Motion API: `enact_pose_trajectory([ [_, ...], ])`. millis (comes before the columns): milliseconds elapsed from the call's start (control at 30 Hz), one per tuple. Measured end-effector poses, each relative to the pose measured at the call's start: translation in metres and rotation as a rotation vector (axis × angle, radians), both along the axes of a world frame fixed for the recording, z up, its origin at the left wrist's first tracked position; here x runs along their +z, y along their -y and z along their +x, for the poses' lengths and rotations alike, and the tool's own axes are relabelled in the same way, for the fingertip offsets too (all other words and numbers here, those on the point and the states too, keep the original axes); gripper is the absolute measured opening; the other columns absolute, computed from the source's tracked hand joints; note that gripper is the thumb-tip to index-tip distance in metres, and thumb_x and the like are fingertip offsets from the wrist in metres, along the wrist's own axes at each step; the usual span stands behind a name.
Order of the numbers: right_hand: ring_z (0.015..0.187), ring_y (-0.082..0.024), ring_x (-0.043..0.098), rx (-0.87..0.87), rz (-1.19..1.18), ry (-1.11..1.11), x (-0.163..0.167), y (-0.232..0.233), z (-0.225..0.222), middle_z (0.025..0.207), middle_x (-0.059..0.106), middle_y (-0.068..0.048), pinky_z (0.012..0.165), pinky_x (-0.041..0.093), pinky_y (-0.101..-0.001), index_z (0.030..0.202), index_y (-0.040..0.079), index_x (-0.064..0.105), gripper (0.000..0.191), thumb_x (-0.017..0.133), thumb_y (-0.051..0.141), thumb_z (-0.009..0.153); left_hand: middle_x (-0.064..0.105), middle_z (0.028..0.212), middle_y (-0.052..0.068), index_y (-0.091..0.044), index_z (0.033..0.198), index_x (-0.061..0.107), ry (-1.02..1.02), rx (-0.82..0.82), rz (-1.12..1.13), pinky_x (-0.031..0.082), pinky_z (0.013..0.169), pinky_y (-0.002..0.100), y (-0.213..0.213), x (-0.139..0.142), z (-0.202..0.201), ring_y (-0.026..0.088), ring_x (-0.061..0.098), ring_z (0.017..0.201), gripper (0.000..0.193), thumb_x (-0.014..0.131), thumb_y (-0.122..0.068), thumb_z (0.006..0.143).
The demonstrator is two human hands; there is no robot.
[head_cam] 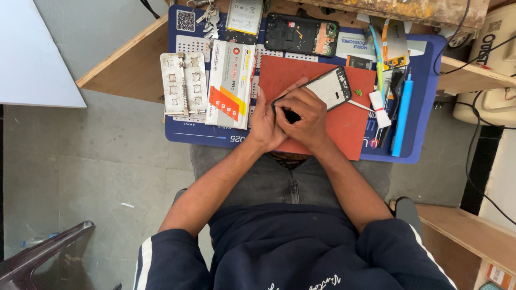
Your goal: The person is repairing a smartphone. They use a small tool to pry and adjust components inside the phone's frame, working on the edges and internal connections. The phone is held in the left hand while the right hand manipulates the tool.
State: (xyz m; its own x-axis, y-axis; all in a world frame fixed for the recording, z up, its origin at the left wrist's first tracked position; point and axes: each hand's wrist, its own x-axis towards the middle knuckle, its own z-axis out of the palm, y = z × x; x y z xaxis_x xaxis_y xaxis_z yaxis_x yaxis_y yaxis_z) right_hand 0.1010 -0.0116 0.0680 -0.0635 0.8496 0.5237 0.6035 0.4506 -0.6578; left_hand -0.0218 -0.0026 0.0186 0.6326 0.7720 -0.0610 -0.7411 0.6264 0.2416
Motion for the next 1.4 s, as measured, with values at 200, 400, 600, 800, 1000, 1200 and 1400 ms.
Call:
enact_pose_trajectory([
  [200, 0.081, -0.023, 0.067, -0.016, 0.009, -0.001, -0.002, -0.001, 0.0, 0.088, 0.068, -0.007, 0.069, 0.055, -0.0335, 0.089, 0.004, 0.074, 0.016, 0.081, 0.0, 0.076, 0.045, 0.156, 0.013, 0.002, 0.16, 0.034, -0.019, -0.009, -0.036, 0.036, 0.123, 0.042, 0.0, 0.002, -0.001, 0.026, 0.042, 0.146, 0.089, 0.02, -0.069, 0.107],
  [400, 0.081, -0.023, 0.066, -0.018, 0.018, 0.001, -0.002, 0.0, -0.001, 0.087, 0.068, -0.007, 0.069, 0.055, -0.0343, 0.091, 0.005, 0.073, 0.017, 0.081, 0.0, 0.076, 0.043, 0.158, 0.013, 0.003, 0.16, 0.034, -0.044, 0.021, -0.023, 0.034, 0.125, 0.042, 0.001, -0.003, 0.0, 0.026, 0.041, 0.148, 0.088, 0.021, -0.067, 0.108],
  [600, 0.08, -0.023, 0.066, -0.001, 0.027, 0.004, -0.001, -0.001, -0.001, 0.087, 0.068, -0.007, 0.069, 0.055, -0.0344, 0.09, 0.005, 0.073, 0.018, 0.081, 0.0, 0.076, 0.043, 0.158, 0.013, 0.003, 0.16, 0.034, 0.01, 0.01, -0.008, 0.034, 0.126, 0.042, 0.0, -0.006, 0.0, 0.027, 0.04, 0.148, 0.087, 0.021, -0.067, 0.11],
  [800, 0.076, -0.021, 0.066, -0.004, -0.014, -0.024, -0.002, -0.001, -0.001, 0.085, 0.068, -0.007, 0.065, 0.054, -0.0329, 0.09, 0.004, 0.073, 0.017, 0.082, -0.001, 0.076, 0.043, 0.158, 0.014, 0.003, 0.163, 0.033, 0.028, -0.002, -0.001, 0.034, 0.125, 0.043, 0.001, -0.006, 0.0, 0.028, 0.041, 0.147, 0.089, 0.021, -0.068, 0.111],
  [1000, 0.082, -0.022, 0.068, -0.003, 0.0, -0.036, -0.004, 0.0, 0.0, 0.09, 0.069, -0.007, 0.069, 0.056, -0.0328, 0.092, 0.004, 0.074, 0.016, 0.081, -0.001, 0.079, 0.043, 0.158, 0.013, 0.001, 0.161, 0.033, -0.019, -0.008, -0.006, 0.035, 0.124, 0.043, 0.0, 0.001, -0.002, 0.026, 0.04, 0.149, 0.09, 0.021, -0.069, 0.107],
  [1200, 0.083, -0.024, 0.068, 0.025, -0.051, -0.018, -0.005, 0.001, 0.003, 0.089, 0.07, -0.006, 0.071, 0.055, -0.0338, 0.091, 0.005, 0.075, 0.014, 0.079, 0.0, 0.078, 0.044, 0.156, 0.013, 0.0, 0.161, 0.033, -0.062, -0.028, -0.03, 0.038, 0.122, 0.044, 0.0, 0.004, -0.004, 0.026, 0.041, 0.147, 0.092, 0.018, -0.071, 0.105],
  [1400, 0.085, -0.025, 0.068, 0.07, -0.04, -0.007, -0.003, -0.001, 0.006, 0.089, 0.069, -0.007, 0.073, 0.054, -0.0349, 0.088, 0.004, 0.072, 0.014, 0.078, 0.0, 0.077, 0.045, 0.156, 0.014, 0.0, 0.162, 0.034, -0.026, -0.03, 0.007, 0.037, 0.123, 0.044, 0.0, 0.001, -0.005, 0.027, 0.041, 0.147, 0.091, 0.019, -0.071, 0.107],
])
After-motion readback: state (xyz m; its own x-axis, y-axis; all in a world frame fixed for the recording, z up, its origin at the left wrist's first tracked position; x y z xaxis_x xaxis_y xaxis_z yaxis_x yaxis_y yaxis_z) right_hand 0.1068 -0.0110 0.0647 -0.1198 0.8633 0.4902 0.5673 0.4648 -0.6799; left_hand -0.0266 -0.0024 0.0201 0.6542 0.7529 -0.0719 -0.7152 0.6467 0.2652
